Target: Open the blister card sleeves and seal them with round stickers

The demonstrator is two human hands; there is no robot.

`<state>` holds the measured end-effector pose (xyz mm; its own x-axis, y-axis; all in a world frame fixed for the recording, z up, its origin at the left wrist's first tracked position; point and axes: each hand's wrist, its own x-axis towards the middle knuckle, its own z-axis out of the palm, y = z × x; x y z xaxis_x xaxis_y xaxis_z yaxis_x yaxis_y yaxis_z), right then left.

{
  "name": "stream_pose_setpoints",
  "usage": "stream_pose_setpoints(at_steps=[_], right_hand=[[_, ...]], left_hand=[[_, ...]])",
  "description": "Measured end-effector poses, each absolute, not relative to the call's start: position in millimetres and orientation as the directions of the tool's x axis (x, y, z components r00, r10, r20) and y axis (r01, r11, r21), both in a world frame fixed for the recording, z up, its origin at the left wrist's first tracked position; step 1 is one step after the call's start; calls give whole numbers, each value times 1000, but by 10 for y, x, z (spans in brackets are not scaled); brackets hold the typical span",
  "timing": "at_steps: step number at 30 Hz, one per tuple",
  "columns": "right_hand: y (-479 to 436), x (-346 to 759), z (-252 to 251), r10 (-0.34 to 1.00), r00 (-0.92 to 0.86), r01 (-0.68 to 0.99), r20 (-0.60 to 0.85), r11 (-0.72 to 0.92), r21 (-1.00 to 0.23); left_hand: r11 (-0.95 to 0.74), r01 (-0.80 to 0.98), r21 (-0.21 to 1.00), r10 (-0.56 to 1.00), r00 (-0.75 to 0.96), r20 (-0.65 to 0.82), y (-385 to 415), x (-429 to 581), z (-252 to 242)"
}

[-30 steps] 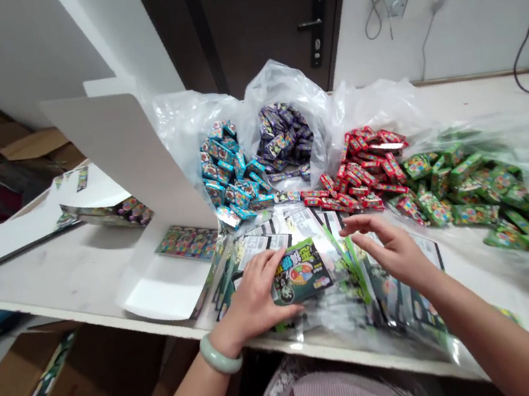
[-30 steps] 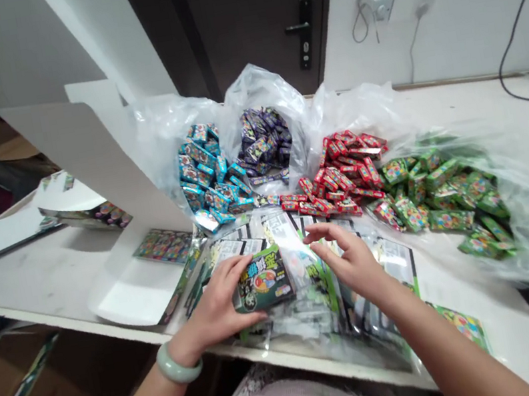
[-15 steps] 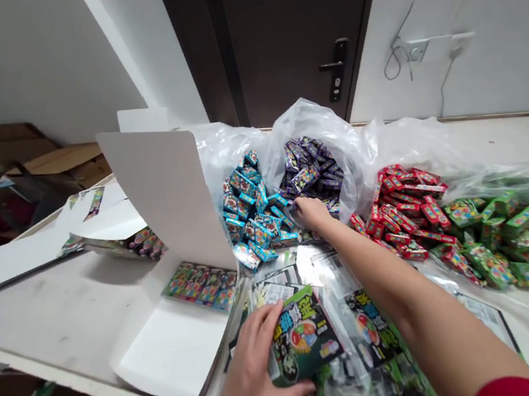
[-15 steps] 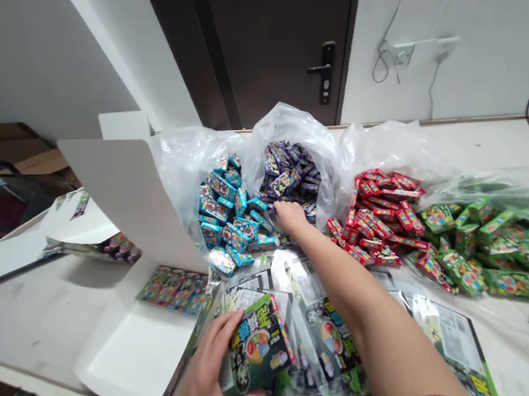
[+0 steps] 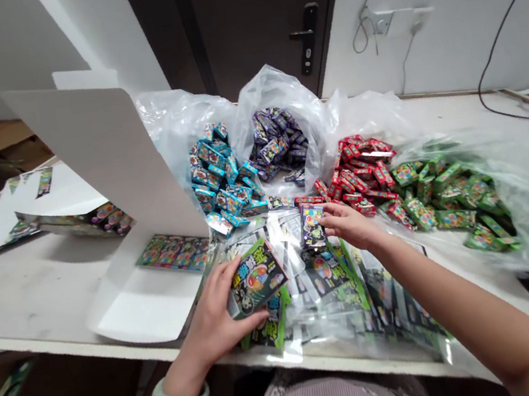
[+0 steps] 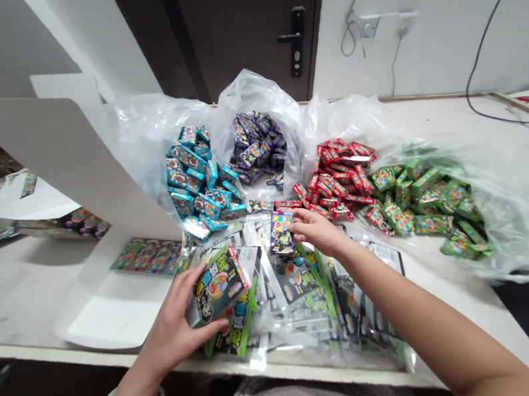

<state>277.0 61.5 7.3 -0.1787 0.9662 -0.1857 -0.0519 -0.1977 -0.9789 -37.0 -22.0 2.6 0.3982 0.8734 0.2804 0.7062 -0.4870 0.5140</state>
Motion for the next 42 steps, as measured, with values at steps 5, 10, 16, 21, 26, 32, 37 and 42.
stream_pose_setpoints(at_steps=[5,10,16,21,26,32,37,42], right_hand=[[340,2866,-12,963,-133,-96,-233,-246,-964],[192,2890,18,970,-138,-108,-201,-217,-970],[68,2930,23,973,-150,-57,-174,-184,-981],[44,3025,111,997,-35,285,-70,-58,-957],[178,2930,186,998,-29,752,48,54,-657],[231,3079,105,999,-45,638,13,39,-769],[59,3461,41,902,-430,667,44,350,-658],[19,3423,-27,834,-552,702,8,470,-534]], left_hand=[[-501,714,490,865,422,270,-348,-316,23],[-500,717,485,866,415,278,-417,-306,46],[-478,731,487,878,396,268,-513,-317,53],[-485,738,469,874,398,278,-550,-289,57],[-497,739,455,868,418,269,-537,-196,63],[-498,734,462,867,427,256,-511,-196,38],[-502,734,457,865,437,247,-447,-222,22],[-567,688,453,821,516,245,-402,-112,48]])
